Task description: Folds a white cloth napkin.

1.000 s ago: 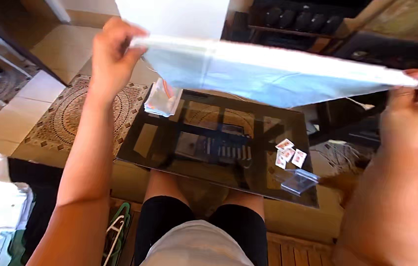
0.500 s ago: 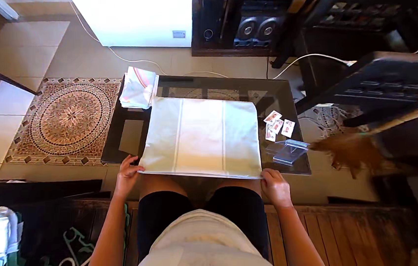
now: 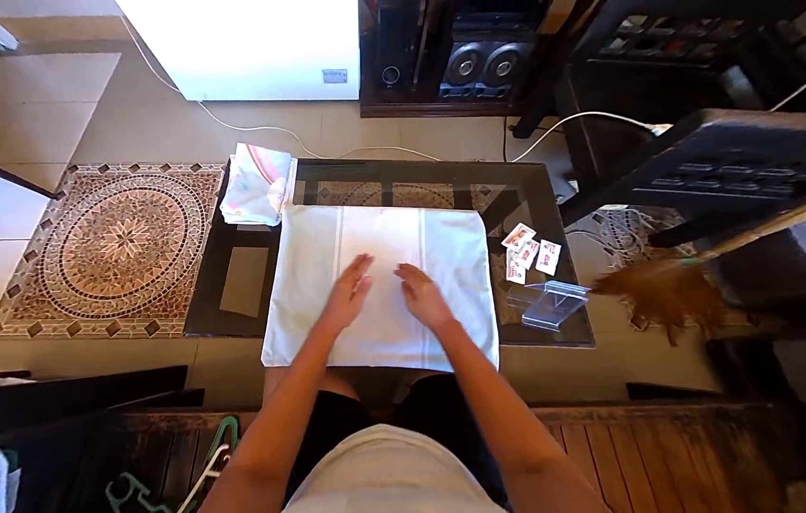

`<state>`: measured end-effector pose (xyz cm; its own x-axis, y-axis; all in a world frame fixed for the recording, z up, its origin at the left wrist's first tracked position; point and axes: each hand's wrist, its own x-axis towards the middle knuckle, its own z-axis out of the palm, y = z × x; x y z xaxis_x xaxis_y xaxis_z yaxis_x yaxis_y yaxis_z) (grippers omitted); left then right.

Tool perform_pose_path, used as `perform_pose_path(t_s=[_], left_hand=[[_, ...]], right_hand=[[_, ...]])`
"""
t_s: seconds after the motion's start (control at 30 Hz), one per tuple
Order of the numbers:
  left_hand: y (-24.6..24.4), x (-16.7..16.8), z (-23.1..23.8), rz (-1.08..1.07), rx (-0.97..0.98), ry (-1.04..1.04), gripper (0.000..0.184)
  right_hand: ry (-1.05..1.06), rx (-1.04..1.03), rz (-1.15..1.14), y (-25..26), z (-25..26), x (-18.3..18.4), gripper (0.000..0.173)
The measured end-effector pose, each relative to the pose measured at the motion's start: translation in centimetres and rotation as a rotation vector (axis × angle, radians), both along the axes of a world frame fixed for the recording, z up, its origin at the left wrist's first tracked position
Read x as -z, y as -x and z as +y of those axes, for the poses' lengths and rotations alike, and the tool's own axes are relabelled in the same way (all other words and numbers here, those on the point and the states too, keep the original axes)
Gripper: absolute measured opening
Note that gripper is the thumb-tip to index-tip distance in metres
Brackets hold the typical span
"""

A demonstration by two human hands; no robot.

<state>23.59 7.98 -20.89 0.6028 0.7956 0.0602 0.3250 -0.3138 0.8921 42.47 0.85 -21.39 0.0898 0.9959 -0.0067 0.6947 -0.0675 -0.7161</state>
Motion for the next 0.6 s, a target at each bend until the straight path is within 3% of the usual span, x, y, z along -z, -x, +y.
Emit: perform_pose_path(t_s=[0.07, 0.13, 0.23, 0.3, 0.47, 0.6], left_hand=[[-3.5, 3.2, 1.2, -0.009, 0.122, -0.08, 0.052], [-4.7, 5.6, 2.6, 0.152, 0.127, -0.262, 0.053], [-4.5, 5.0, 5.1, 0.514, 0.082, -0.314, 0.052], [-3.8, 4.2, 7.4, 0.705, 0.041, -0.262, 0.057], [0.6, 4.7, 12.8, 0.788, -0.194, -0.264, 0.064], [0.9, 5.1, 13.6, 0.821, -0.428, -0.217, 0.057]], right_hand=[[0.05, -0.12, -0.091, 2.5, 2.7, 2.8, 0.044], [0.164, -0.206, -0.258, 3.0, 4.2, 3.8, 0.056], [0.224, -0.236, -0.35, 0.7, 5.7, 3.1, 0.052], [0.241, -0.135, -0.387, -2.6, 6.4, 3.1, 0.054], [0.193, 0.234, -0.469, -13.3, 6.6, 5.0, 0.062], [0.216, 0.51, -0.497, -13.9, 7.0, 5.5, 0.065]])
